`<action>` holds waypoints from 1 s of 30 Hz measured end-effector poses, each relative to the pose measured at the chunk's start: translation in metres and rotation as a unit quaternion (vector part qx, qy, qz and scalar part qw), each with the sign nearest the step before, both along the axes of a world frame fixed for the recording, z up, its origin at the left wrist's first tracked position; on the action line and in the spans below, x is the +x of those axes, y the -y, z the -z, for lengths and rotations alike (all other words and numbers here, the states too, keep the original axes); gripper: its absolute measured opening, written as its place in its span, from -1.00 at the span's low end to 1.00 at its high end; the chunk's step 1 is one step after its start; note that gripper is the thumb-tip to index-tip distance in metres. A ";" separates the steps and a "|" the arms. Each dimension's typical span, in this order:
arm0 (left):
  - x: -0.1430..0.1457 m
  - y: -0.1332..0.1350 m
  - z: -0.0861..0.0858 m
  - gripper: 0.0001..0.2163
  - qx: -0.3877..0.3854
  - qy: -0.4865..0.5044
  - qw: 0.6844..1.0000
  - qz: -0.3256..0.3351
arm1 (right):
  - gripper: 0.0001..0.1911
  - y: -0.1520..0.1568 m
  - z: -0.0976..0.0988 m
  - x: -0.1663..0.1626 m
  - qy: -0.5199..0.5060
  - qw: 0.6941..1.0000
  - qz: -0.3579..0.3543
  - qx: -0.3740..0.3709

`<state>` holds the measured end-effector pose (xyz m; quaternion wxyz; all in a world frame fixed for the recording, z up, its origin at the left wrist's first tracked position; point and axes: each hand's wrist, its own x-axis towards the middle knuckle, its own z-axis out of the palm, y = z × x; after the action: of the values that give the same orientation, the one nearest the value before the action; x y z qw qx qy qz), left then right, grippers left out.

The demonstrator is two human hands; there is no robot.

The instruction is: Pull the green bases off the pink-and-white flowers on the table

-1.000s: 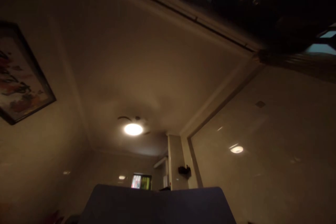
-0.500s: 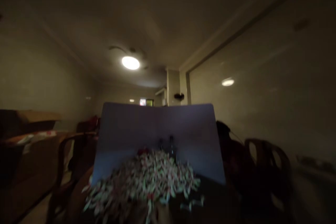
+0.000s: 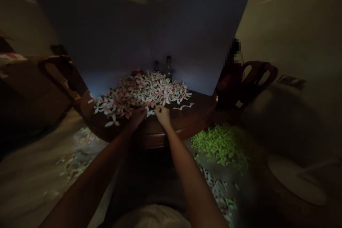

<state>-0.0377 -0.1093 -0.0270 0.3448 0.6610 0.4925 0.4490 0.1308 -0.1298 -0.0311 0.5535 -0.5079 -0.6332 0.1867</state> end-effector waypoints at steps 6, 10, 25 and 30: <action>0.000 -0.003 0.008 -0.76 -0.022 0.055 0.997 -0.048 | -0.78 -0.014 0.007 0.011 -0.130 0.987 0.096 0.010; -0.002 -0.007 0.014 -0.78 -0.024 0.081 0.994 -0.075 | -0.80 -0.013 0.008 0.020 -0.185 0.960 0.209 0.029; -0.004 -0.009 0.019 -0.74 0.105 -0.068 0.990 0.063 | -0.67 0.004 0.000 -0.006 0.114 0.987 -0.079 0.077; -0.001 -0.003 0.016 -0.75 0.059 -0.033 0.994 0.086 | -0.66 -0.003 0.004 -0.002 0.114 0.988 -0.095 0.045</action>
<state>-0.0384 -0.1059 -0.0429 0.3262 0.7348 0.4170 0.4241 0.1284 -0.1269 -0.0347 0.4795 -0.4380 -0.7454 0.1503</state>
